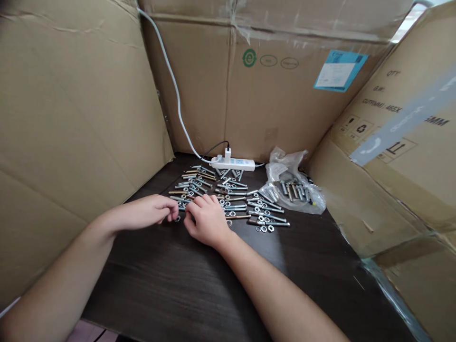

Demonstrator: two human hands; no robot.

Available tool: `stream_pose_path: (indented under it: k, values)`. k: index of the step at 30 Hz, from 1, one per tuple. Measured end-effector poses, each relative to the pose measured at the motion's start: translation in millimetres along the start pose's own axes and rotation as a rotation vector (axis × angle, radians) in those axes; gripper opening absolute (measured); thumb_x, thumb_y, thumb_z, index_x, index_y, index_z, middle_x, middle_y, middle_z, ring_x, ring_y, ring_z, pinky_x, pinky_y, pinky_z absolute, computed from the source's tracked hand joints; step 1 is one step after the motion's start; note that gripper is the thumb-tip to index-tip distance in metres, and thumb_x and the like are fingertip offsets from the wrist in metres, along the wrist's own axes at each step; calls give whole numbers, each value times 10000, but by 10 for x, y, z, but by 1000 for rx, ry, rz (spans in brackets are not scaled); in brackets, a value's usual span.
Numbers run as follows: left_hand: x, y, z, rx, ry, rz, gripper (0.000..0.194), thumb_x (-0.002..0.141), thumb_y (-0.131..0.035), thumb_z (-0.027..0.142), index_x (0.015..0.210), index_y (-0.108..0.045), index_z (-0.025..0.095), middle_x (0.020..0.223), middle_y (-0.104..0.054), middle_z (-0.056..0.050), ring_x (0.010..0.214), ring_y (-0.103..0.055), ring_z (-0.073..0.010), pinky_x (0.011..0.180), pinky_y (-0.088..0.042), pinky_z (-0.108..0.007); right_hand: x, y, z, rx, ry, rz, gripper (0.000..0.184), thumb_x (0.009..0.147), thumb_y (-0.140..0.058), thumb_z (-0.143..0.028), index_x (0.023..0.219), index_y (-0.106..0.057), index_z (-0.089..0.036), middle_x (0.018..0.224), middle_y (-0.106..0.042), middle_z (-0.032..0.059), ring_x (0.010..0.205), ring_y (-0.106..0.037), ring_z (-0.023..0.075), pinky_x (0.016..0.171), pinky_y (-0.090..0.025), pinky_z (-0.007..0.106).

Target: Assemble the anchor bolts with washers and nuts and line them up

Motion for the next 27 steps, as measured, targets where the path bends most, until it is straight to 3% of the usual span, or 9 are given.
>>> stream_pose_path:
  k: [3, 8, 14, 22, 25, 27]
  values:
    - [15, -126, -5, -1, 8, -79, 266, 727, -370, 183, 785, -630, 179, 789, -639, -8, 687, -552, -146, 592, -399, -232, 1, 10, -12, 6, 9, 1, 117, 852, -493, -221, 818, -601, -190, 802, -602, 39, 809, -467, 190, 748, -307, 329]
    - [65, -54, -47, 79, -4, 29, 275, 759, -387, 230, 823, -651, 187, 818, -655, -9, 743, -564, -160, 669, -414, -249, 4, 25, -31, 12, 22, 16, 119, 852, -490, -216, 801, -595, -191, 785, -601, 32, 795, -466, 183, 740, -304, 327]
    - [56, -48, -107, 77, 38, 1, 265, 787, -375, 259, 792, -631, 186, 779, -645, -6, 711, -564, -162, 653, -407, -257, -4, 13, -21, 23, 22, 18, 110, 847, -496, -213, 800, -592, -191, 782, -598, 32, 803, -472, 184, 749, -303, 326]
    - [103, -74, 90, -55, -128, 23, 180, 780, -371, 225, 685, -513, 170, 725, -572, 2, 722, -519, -156, 675, -396, -254, -6, 82, -65, 19, 39, 41, 114, 844, -496, -216, 794, -597, -196, 775, -598, 32, 799, -477, 184, 750, -307, 327]
    - [136, -178, 188, -94, -139, -59, 161, 761, -366, 199, 694, -509, 167, 710, -550, 2, 699, -507, -151, 651, -392, -252, -1, 199, 37, -5, 7, 81, 126, 847, -490, -222, 812, -609, -200, 787, -609, 37, 818, -492, 193, 770, -313, 333]
    - [104, -271, 309, -114, -138, -141, 157, 751, -365, 180, 700, -513, 167, 692, -540, 7, 673, -498, -143, 624, -387, -247, -46, 328, 258, -54, -68, 113, 126, 840, -498, -233, 809, -616, -204, 801, -618, 41, 832, -503, 201, 774, -323, 333]
Point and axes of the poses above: each hand's wrist, its own x-axis towards the middle knuckle, its own y-axis out of the back of the hand, z = x × y, the point moved 9 cm from there along x, towards the middle knuckle
